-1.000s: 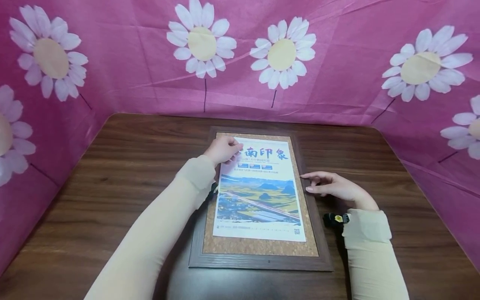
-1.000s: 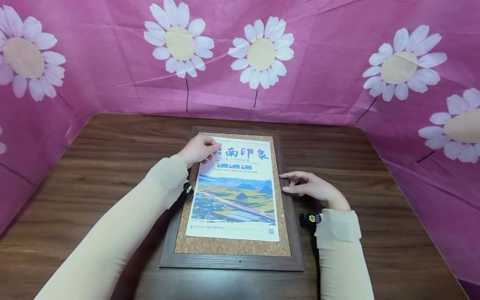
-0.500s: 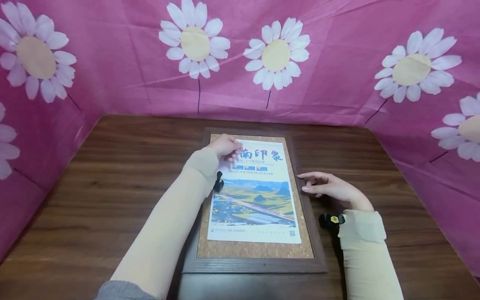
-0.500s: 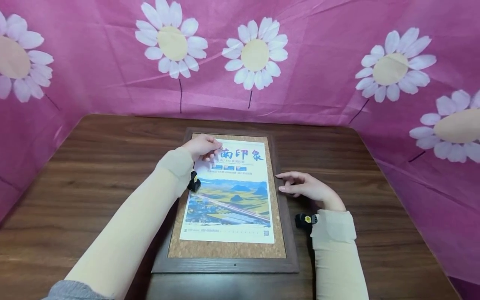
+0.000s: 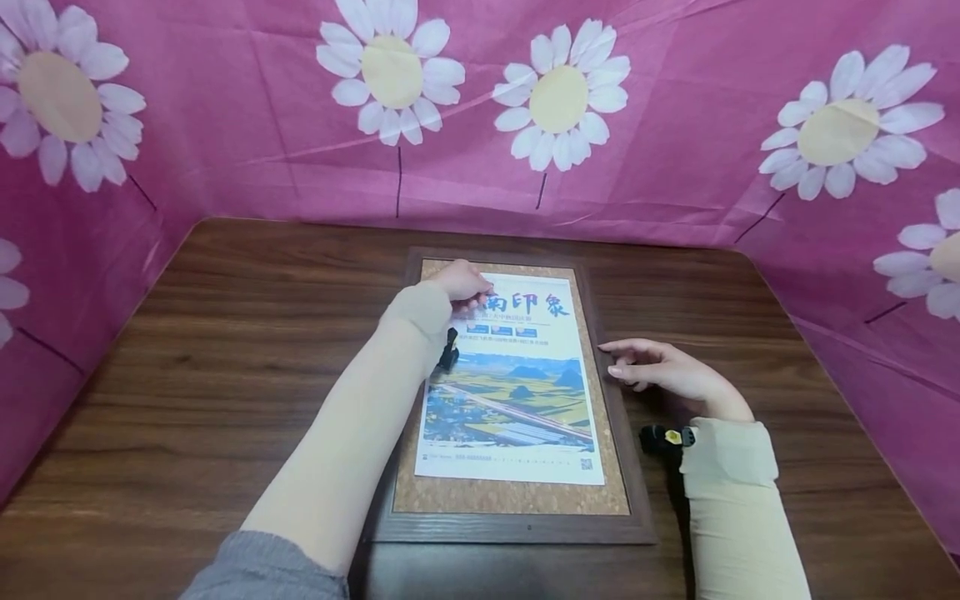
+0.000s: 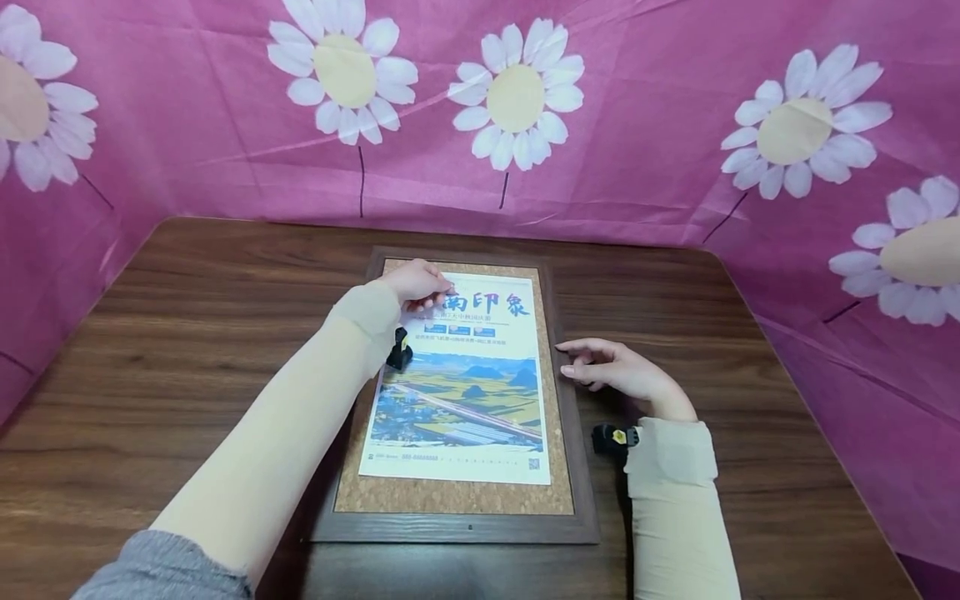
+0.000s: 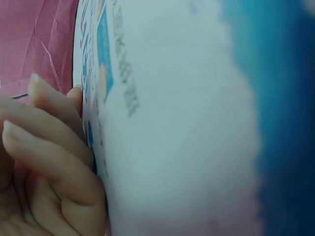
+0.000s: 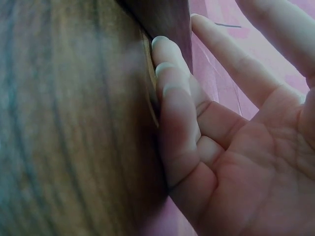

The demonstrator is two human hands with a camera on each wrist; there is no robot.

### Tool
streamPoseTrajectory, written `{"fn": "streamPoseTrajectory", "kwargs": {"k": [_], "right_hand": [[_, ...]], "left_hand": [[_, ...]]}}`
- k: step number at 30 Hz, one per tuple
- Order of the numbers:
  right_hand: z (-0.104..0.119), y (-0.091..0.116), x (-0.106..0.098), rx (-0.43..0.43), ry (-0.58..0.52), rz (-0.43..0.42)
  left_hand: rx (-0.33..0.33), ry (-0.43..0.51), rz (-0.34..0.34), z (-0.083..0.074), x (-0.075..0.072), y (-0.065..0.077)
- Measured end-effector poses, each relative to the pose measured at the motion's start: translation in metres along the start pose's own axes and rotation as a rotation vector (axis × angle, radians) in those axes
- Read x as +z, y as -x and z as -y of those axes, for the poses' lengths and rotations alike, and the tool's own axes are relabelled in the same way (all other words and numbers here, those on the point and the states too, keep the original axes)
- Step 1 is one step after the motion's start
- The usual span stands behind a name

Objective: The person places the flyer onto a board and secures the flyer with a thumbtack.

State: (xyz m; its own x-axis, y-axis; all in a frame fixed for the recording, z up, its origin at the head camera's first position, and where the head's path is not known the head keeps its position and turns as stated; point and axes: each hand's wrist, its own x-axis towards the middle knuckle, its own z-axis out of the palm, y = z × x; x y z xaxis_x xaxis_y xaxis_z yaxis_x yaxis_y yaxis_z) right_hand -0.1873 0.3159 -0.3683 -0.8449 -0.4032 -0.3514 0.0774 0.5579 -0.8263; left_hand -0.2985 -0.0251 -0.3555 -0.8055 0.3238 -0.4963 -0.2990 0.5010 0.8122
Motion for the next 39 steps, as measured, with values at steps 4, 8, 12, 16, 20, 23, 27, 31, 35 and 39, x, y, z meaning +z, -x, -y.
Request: {"fn": "streamPoseTrajectory", "kwargs": {"k": [4,8,12,16,20,23,27,31,35,39], "right_hand": [[0.000,0.000,0.000,0.026,-0.003,-0.016],[0.000,-0.001,0.001,0.046,-0.005,-0.016],[-0.002,-0.003,0.001,0.059,-0.009,-0.020],[-0.003,-0.004,0.002,0.075,-0.012,-0.024],[-0.002,-0.005,0.002,0.070,-0.013,-0.026],[-0.002,-0.005,0.002,0.060,-0.018,-0.026],[-0.003,-0.004,0.002,0.058,-0.026,-0.030],[-0.003,-0.003,0.001,0.052,-0.029,-0.029],[-0.002,-0.001,0.000,0.037,-0.030,-0.023],[-0.001,0.000,-0.001,0.035,-0.033,-0.024]], "left_hand": [[0.004,-0.035,-0.002,0.001,0.000,-0.004],[-0.022,-0.024,0.011,-0.005,0.002,0.004],[-0.043,0.034,0.013,-0.008,0.003,0.011],[-0.050,0.078,0.004,-0.006,0.005,0.013],[-0.046,0.066,0.006,-0.005,0.006,0.015],[-0.049,0.062,0.002,-0.005,0.006,0.015],[-0.068,0.064,-0.009,-0.006,0.006,0.015],[-0.073,0.043,-0.013,-0.007,0.007,0.015],[-0.065,0.014,-0.012,-0.008,0.009,0.015],[-0.069,0.020,-0.007,-0.010,0.011,0.016]]}}
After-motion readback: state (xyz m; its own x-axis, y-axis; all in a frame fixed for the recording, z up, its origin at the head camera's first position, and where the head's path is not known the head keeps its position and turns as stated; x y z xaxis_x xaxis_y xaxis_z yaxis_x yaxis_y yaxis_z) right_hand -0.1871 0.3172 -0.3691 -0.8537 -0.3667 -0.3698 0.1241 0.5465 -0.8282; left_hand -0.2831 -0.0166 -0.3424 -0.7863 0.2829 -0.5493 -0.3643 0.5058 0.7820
